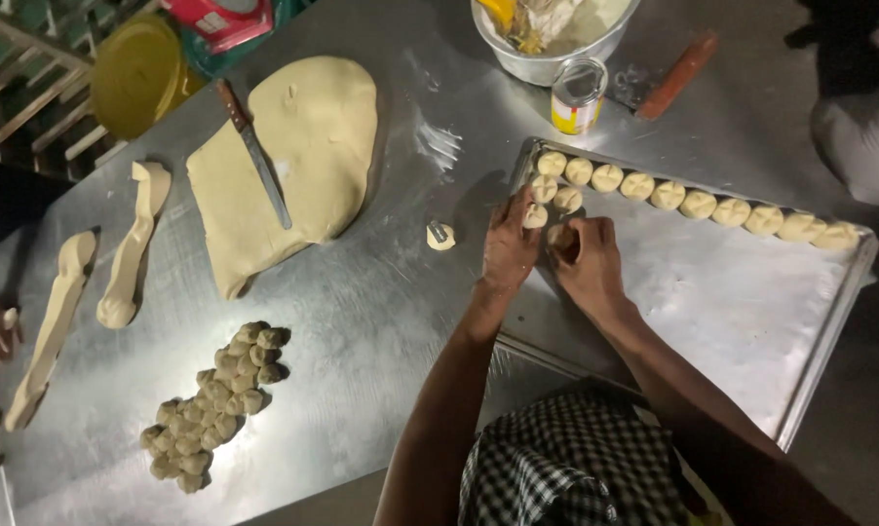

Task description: The person is shaping small pieces of dough into balls and placing them on a baking tray in a commercial bakery.

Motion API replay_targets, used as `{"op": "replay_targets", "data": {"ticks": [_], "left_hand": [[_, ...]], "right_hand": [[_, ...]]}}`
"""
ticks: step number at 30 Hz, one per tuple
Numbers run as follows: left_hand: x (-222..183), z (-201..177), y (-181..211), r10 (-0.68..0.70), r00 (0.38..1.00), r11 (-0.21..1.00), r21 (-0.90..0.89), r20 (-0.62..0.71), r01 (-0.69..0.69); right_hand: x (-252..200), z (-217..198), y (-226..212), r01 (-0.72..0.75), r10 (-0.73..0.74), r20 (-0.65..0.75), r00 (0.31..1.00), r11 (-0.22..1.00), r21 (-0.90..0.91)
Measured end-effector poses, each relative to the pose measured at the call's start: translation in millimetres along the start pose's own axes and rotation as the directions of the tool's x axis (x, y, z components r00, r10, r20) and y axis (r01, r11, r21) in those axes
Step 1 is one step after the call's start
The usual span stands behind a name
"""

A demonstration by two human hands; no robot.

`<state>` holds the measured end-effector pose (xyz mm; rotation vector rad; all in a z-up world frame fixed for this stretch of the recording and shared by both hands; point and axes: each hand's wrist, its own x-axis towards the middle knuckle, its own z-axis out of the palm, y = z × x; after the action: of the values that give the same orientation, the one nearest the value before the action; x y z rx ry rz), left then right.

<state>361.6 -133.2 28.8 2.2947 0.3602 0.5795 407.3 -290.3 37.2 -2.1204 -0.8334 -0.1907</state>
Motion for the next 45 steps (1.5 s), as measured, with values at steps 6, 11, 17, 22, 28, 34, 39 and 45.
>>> {"op": "replay_targets", "data": {"ticks": [6, 11, 17, 22, 28, 34, 39, 45], "left_hand": [[0, -6, -6, 0.0, 1.0, 0.999, 0.033, 0.032, -0.001], [3, -4, -4, 0.043, 0.999, 0.999, -0.021, -0.023, -0.044], [-7, 2, -13, 0.097, 0.994, 0.995, 0.029, -0.044, -0.095], [-41, -70, -13, 0.027, 0.994, 0.998, 0.067, -0.105, -0.02], [-167, -195, -160, -0.076, 0.906, 0.917, 0.328, -0.416, 0.227], [-222, -355, -215, -0.323, 0.833, 0.554, 0.624, -0.45, 0.551], [-229, -426, -273, -0.592, 0.798, 0.566, 0.647, -0.113, 0.511], [-250, -368, -308, -0.174, 0.981, 0.659, 0.729, -0.091, 0.185]], "right_hand": [[12, 7, -1, -0.094, 0.095, 0.005, 0.995, 0.98, 0.173], [17, 12, 0, -0.089, 0.089, -0.001, 0.996, 0.989, 0.121], [1, 44, 31, -0.03, 0.029, -0.007, 1.0, 0.992, -0.126], [-8, 22, 13, 0.061, -0.06, -0.027, 0.998, 0.998, 0.026], [-56, 0, -26, -0.038, 0.033, 0.033, 0.999, 0.983, 0.179], [-94, 26, -107, -0.076, 0.067, 0.053, 0.996, 0.98, 0.183], [-119, 75, -197, -0.049, -0.016, 0.197, 0.98, 0.946, 0.321], [-142, 141, -292, -0.107, -0.065, 0.41, 0.91, 0.918, 0.382]]}}
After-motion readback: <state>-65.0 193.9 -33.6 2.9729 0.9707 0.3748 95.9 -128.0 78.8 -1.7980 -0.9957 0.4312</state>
